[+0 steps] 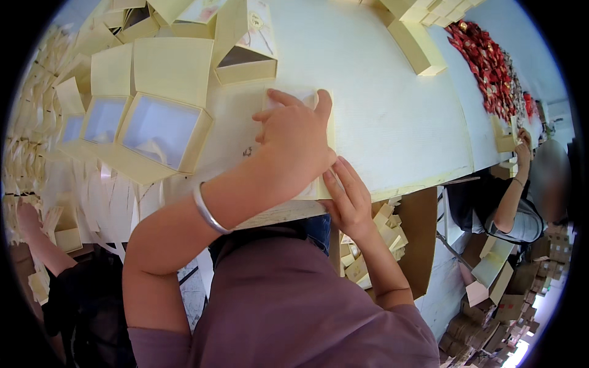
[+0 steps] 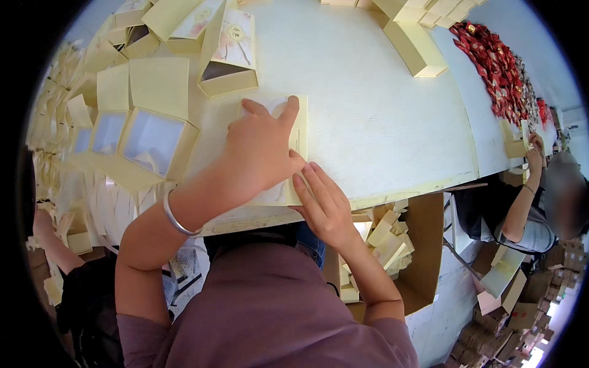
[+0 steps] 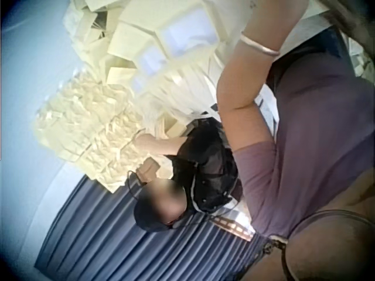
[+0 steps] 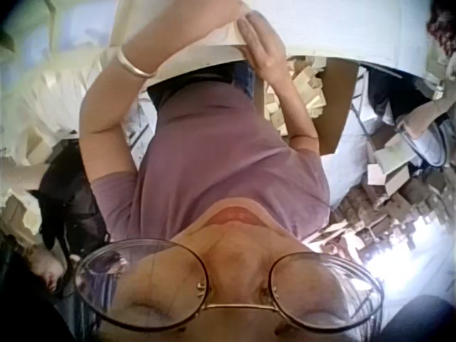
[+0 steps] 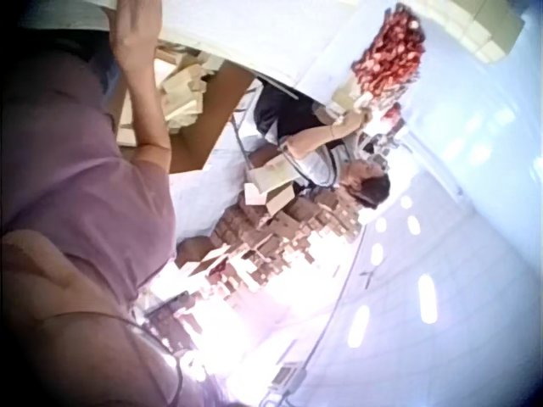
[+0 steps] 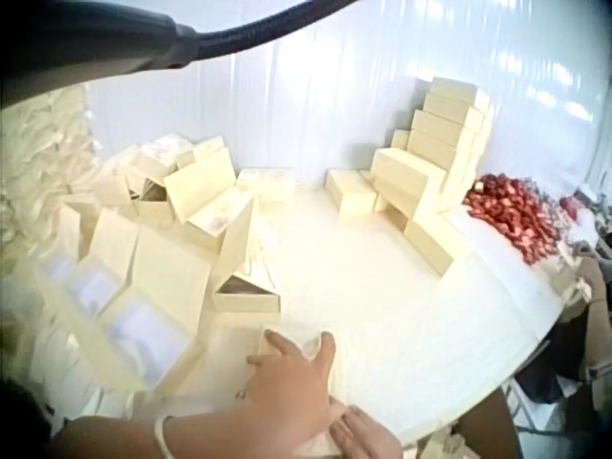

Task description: The person assembles small yellow cardboard boxes by inserting white ribbons into the interior and closing the flaps. The person handles the boxes one at a time, repeatedly opening, inserting, and closing them on a table.

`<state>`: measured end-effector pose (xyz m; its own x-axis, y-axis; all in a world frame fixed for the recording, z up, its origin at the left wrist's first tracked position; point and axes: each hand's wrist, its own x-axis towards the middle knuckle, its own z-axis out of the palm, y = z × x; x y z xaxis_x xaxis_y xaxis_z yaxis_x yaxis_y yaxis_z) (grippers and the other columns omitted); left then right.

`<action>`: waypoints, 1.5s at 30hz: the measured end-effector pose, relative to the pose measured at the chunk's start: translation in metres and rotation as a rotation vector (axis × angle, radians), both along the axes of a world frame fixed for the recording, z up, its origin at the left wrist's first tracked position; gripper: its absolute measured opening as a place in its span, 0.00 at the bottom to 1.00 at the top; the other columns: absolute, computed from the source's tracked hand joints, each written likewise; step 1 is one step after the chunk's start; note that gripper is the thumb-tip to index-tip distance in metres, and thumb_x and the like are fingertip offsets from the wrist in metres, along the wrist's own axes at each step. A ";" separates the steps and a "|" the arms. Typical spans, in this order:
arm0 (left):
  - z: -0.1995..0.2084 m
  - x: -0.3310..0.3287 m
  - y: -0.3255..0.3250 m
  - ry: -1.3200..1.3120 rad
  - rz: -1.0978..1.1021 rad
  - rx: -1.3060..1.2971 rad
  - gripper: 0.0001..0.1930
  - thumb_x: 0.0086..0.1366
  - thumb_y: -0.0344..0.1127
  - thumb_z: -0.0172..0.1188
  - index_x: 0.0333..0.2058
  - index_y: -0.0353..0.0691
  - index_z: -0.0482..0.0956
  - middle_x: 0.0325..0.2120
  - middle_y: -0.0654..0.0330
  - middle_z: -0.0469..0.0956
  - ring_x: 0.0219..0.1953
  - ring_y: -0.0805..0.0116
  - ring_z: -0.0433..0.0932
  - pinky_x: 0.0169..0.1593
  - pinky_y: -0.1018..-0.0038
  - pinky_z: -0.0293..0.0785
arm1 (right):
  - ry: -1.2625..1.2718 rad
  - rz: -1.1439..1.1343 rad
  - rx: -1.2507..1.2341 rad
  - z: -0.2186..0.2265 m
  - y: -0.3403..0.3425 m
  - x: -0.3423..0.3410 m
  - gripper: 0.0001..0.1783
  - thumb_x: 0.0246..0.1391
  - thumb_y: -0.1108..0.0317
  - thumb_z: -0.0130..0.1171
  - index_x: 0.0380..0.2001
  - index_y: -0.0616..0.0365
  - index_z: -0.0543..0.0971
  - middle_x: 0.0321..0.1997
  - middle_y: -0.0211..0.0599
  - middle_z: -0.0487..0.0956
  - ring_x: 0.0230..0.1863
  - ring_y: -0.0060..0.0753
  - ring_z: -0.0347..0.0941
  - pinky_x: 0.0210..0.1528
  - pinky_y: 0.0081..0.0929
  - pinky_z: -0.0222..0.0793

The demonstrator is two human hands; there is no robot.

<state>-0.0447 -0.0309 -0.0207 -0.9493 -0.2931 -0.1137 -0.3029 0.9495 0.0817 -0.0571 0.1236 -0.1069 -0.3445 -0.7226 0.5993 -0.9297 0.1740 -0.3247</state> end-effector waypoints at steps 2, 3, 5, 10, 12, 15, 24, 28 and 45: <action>0.014 0.005 -0.017 0.076 -0.048 0.220 0.33 0.45 0.36 0.52 0.53 0.39 0.55 0.43 0.28 0.61 0.37 0.45 0.72 0.35 0.65 0.72 | -0.013 0.025 -0.014 0.001 -0.004 0.001 0.31 0.28 0.72 0.64 0.42 0.68 0.70 0.50 0.52 0.66 0.48 0.54 0.65 0.45 0.36 0.66; 0.020 0.007 -0.034 0.140 -0.108 0.404 0.33 0.45 0.34 0.50 0.53 0.40 0.55 0.43 0.33 0.63 0.38 0.49 0.72 0.35 0.67 0.72 | -0.004 0.005 -0.008 0.001 -0.002 0.001 0.31 0.27 0.71 0.64 0.41 0.68 0.70 0.49 0.51 0.67 0.48 0.54 0.65 0.45 0.36 0.67; 0.030 0.022 -0.060 0.220 -0.064 0.833 0.33 0.44 0.31 0.48 0.54 0.42 0.54 0.43 0.42 0.66 0.39 0.58 0.72 0.35 0.72 0.71 | 0.016 -0.019 0.022 0.005 0.001 0.000 0.31 0.28 0.69 0.65 0.41 0.69 0.69 0.48 0.51 0.68 0.47 0.54 0.66 0.43 0.36 0.68; 0.015 0.062 -0.068 0.353 0.230 1.517 0.30 0.48 0.22 0.41 0.54 0.45 0.53 0.41 0.55 0.67 0.36 0.73 0.70 0.36 0.78 0.69 | 0.000 -0.185 0.095 0.022 -0.001 0.003 0.32 0.34 0.61 0.64 0.41 0.71 0.68 0.48 0.57 0.66 0.46 0.54 0.67 0.40 0.35 0.69; -0.006 0.066 -0.066 0.469 0.193 1.604 0.31 0.48 0.22 0.42 0.54 0.46 0.53 0.41 0.57 0.67 0.38 0.75 0.68 0.37 0.82 0.67 | 0.026 -0.170 0.091 0.023 0.000 -0.001 0.28 0.41 0.59 0.59 0.40 0.72 0.69 0.45 0.57 0.69 0.42 0.52 0.69 0.39 0.34 0.70; -0.028 0.067 -0.064 0.601 0.213 1.678 0.32 0.48 0.21 0.41 0.55 0.45 0.52 0.41 0.57 0.67 0.38 0.77 0.67 0.37 0.83 0.66 | -0.078 -0.140 -0.155 0.020 0.010 -0.018 0.21 0.51 0.60 0.48 0.37 0.73 0.70 0.36 0.55 0.74 0.34 0.49 0.73 0.36 0.33 0.70; -0.040 0.062 -0.045 0.657 0.191 1.682 0.33 0.49 0.21 0.42 0.56 0.42 0.47 0.47 0.58 0.60 0.47 0.72 0.61 0.49 0.77 0.59 | -1.369 -0.487 -0.825 0.018 0.036 -0.055 0.14 0.54 0.65 0.45 0.40 0.62 0.69 0.27 0.30 0.71 0.26 0.21 0.65 0.32 0.18 0.63; -0.025 0.059 -0.039 0.691 0.122 1.530 0.33 0.50 0.22 0.45 0.56 0.40 0.47 0.50 0.56 0.56 0.50 0.69 0.59 0.52 0.74 0.56 | -0.021 -0.660 -0.758 0.073 0.027 -0.049 0.11 0.52 0.72 0.46 0.37 0.67 0.67 0.31 0.39 0.70 0.26 0.25 0.64 0.30 0.20 0.62; 0.036 0.052 -0.014 0.797 -0.408 0.416 0.30 0.47 0.36 0.57 0.49 0.31 0.59 0.51 0.45 0.59 0.54 0.48 0.56 0.57 0.57 0.49 | -0.247 0.094 0.299 0.136 -0.018 -0.066 0.08 0.36 0.78 0.55 0.26 0.63 0.75 0.21 0.39 0.74 0.27 0.39 0.69 0.31 0.28 0.64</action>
